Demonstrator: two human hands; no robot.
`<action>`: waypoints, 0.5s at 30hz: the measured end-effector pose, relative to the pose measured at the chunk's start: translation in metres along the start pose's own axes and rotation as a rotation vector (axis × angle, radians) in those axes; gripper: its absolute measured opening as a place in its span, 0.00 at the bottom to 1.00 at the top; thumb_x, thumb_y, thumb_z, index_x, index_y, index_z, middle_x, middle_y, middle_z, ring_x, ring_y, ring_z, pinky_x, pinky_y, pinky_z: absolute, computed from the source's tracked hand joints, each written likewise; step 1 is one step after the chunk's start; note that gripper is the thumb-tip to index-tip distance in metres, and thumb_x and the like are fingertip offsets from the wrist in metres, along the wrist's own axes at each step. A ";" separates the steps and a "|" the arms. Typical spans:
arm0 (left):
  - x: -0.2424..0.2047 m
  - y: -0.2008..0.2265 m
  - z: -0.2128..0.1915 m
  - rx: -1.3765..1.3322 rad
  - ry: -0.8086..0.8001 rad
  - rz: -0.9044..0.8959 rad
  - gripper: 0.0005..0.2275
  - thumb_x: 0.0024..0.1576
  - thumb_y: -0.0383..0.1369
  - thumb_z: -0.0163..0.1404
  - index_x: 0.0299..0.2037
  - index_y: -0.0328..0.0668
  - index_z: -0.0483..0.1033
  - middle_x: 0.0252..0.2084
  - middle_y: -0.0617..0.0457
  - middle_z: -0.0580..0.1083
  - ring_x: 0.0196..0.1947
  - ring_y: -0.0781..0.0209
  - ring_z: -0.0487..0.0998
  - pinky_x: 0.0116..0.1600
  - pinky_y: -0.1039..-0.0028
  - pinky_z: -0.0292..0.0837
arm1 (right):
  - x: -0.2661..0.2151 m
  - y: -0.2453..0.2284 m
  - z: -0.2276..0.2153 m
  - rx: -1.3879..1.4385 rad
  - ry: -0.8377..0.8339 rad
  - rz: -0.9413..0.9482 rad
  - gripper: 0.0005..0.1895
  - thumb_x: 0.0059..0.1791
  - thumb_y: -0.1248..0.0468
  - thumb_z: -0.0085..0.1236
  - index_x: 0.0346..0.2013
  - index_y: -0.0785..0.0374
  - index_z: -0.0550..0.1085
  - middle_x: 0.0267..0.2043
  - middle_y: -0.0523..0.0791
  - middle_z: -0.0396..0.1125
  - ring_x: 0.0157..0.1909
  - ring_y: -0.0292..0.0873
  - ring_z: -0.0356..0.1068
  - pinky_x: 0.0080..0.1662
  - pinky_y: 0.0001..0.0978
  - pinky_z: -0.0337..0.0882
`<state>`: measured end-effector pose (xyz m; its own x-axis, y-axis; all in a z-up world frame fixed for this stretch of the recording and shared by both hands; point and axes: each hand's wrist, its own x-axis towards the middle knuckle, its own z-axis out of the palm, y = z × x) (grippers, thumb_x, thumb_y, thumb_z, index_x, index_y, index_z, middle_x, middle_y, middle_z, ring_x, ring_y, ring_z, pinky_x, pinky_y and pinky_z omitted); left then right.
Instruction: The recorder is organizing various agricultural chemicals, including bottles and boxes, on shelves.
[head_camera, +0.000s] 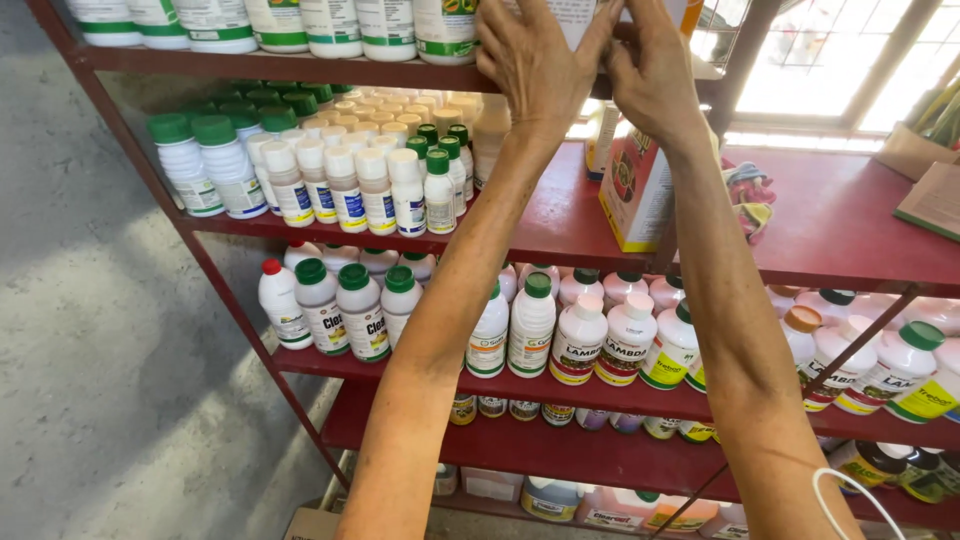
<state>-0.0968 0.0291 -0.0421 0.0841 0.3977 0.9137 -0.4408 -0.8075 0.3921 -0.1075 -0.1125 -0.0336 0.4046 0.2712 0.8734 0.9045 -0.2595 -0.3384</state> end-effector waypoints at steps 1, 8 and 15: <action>-0.002 0.000 -0.004 0.008 0.084 0.107 0.44 0.49 0.56 0.61 0.65 0.34 0.53 0.58 0.28 0.59 0.60 0.30 0.61 0.57 0.39 0.59 | -0.003 -0.002 0.000 0.030 -0.021 -0.112 0.23 0.56 0.80 0.43 0.67 0.69 0.64 0.58 0.52 0.69 0.56 0.46 0.74 0.55 0.35 0.76; -0.008 -0.015 -0.003 -0.035 -0.050 0.072 0.46 0.47 0.51 0.62 0.68 0.31 0.49 0.58 0.29 0.58 0.59 0.34 0.64 0.59 0.40 0.62 | -0.006 -0.005 -0.009 0.236 -0.120 0.075 0.22 0.58 0.75 0.52 0.67 0.66 0.63 0.62 0.51 0.69 0.62 0.46 0.74 0.59 0.36 0.76; 0.000 -0.029 -0.020 -0.478 0.060 -0.095 0.41 0.53 0.46 0.61 0.68 0.28 0.52 0.58 0.35 0.61 0.63 0.42 0.65 0.65 0.51 0.65 | -0.002 0.020 -0.007 0.353 0.035 -0.034 0.18 0.61 0.71 0.54 0.65 0.67 0.63 0.62 0.49 0.69 0.60 0.41 0.71 0.59 0.33 0.75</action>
<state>-0.1023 0.0611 -0.0552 0.0987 0.4959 0.8628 -0.7956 -0.4814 0.3677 -0.0917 -0.1250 -0.0398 0.3741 0.2409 0.8956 0.9107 0.0873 -0.4039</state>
